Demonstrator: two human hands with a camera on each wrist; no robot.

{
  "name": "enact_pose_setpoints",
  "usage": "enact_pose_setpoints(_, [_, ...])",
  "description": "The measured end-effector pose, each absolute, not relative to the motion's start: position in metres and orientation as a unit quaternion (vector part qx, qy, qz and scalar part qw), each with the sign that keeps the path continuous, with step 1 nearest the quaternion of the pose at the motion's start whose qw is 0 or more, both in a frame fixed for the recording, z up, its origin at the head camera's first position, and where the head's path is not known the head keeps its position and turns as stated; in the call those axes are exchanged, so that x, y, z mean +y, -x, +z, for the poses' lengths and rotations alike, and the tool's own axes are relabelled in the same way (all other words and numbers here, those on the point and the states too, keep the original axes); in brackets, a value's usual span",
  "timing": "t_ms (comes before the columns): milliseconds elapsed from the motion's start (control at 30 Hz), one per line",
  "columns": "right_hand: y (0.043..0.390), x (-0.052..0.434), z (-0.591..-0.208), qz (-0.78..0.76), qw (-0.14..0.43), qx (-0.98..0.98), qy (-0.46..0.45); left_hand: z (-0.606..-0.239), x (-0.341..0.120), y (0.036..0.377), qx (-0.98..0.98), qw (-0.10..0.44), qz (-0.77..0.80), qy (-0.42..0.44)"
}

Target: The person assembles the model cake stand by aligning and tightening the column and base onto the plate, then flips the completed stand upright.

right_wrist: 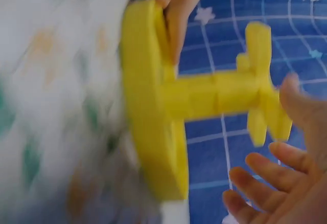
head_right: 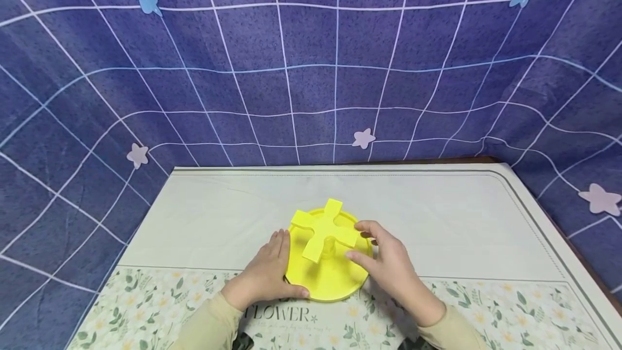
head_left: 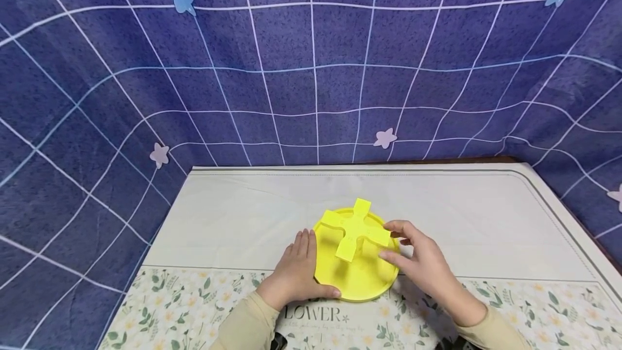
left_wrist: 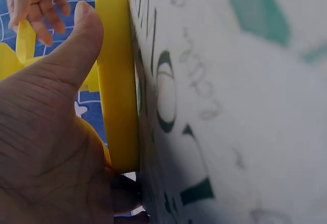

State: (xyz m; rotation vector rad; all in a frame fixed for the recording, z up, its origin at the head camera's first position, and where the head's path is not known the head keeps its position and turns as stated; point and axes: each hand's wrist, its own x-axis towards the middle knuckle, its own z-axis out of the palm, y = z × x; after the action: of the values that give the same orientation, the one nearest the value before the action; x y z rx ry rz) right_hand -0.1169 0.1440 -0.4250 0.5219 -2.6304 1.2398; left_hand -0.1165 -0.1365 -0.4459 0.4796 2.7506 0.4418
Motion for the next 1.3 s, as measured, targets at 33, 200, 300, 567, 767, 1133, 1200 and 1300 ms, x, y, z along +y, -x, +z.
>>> enact_pose_setpoints(33, [0.118, 0.148, -0.427, 0.405, 0.075, -0.892, -0.184, -0.445, -0.138, 0.116, 0.960, 0.158, 0.158, -0.170])
enact_pose_setpoints(200, [0.129, 0.165, -0.437, 0.321, -0.026, -0.922, -0.216, -0.443, -0.147, 0.118, 0.956, 0.145, 0.168, -0.189])
enact_pose_setpoints(300, [0.135, 0.171, -0.443, 0.291, -0.069, -0.924, -0.239, -0.443, -0.151, 0.120, 0.957, 0.126, 0.171, -0.197])
enact_pose_setpoints(567, [0.141, 0.168, -0.450, 0.269, -0.055, -0.930, -0.246, -0.444, -0.149, 0.123, 0.961, 0.083, 0.172, -0.201])
enact_pose_setpoints(767, [0.143, 0.167, -0.453, 0.272, -0.040, -0.929, -0.249, -0.448, -0.149, 0.123, 0.959, 0.084, 0.185, -0.197])
enact_pose_setpoints(1133, [0.137, 0.177, -0.455, 0.360, -0.069, -0.906, -0.210, -0.447, -0.160, 0.121, 0.922, 0.092, 0.314, -0.206])
enact_pose_setpoints(1200, [0.133, 0.179, -0.453, 0.392, -0.065, -0.895, -0.203, -0.444, -0.163, 0.120, 0.912, 0.094, 0.344, -0.205])
enact_pose_setpoints(1300, [0.128, 0.181, -0.449, 0.439, -0.052, -0.874, -0.201, -0.437, -0.166, 0.118, 0.895, 0.097, 0.390, -0.192])
